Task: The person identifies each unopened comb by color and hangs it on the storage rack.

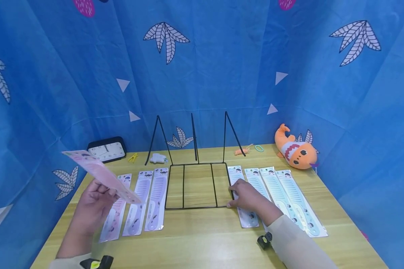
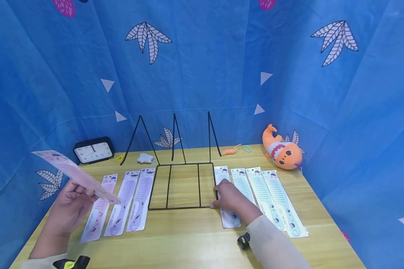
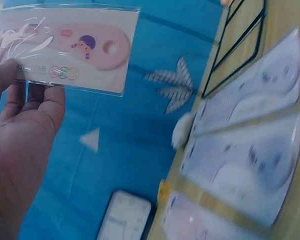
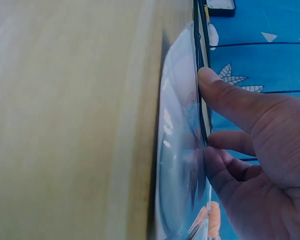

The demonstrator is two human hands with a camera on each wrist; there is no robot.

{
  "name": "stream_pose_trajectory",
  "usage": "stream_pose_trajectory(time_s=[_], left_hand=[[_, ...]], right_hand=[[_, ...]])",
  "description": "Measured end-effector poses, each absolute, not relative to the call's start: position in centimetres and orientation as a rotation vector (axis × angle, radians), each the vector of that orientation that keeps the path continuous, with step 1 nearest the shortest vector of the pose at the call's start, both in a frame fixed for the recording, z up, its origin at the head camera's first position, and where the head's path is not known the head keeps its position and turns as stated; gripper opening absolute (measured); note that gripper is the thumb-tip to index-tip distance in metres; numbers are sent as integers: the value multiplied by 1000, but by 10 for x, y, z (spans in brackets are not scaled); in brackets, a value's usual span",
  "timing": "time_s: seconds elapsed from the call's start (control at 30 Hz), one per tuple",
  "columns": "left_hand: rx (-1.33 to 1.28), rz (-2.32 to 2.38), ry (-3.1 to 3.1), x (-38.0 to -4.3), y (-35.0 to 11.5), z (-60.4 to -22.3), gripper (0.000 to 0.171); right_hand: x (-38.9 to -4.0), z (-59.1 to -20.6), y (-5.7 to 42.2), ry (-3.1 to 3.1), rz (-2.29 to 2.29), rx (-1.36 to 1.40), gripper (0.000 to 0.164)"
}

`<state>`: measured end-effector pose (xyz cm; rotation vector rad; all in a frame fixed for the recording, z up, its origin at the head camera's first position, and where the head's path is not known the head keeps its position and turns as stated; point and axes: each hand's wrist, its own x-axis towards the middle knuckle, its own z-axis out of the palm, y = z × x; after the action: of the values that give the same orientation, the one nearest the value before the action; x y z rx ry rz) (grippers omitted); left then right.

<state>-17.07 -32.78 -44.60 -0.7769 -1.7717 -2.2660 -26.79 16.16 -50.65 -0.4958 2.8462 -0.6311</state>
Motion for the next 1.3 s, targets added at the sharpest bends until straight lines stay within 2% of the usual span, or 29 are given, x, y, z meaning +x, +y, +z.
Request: stream_pose_trajectory(time_s=[0.1, 0.4, 0.5, 0.7, 1.03, 1.3], left_hand=[[-806, -2131, -1966, -170, -309, -446, 57], [-560, -1928, -2338, -175, -245, -458, 22], [-482, -1934, -2389, -181, -228, -463, 14], [-374, -1914, -2496, -193, -207, -461, 14], [-400, -1926, -2541, -207, -187, -455, 13], [-304, -1845, -2619, -211, -181, -452, 15]], right_hand=[[-269, -507, 162, 2853, -625, -500, 71], [-268, -505, 162, 2850, -626, -492, 71], [-267, -504, 162, 2845, -638, -494, 70], [-267, -504, 161, 2844, -639, -494, 70], [-266, -502, 161, 2841, -641, -491, 70], [-269, -506, 163, 2837, -648, -478, 70]])
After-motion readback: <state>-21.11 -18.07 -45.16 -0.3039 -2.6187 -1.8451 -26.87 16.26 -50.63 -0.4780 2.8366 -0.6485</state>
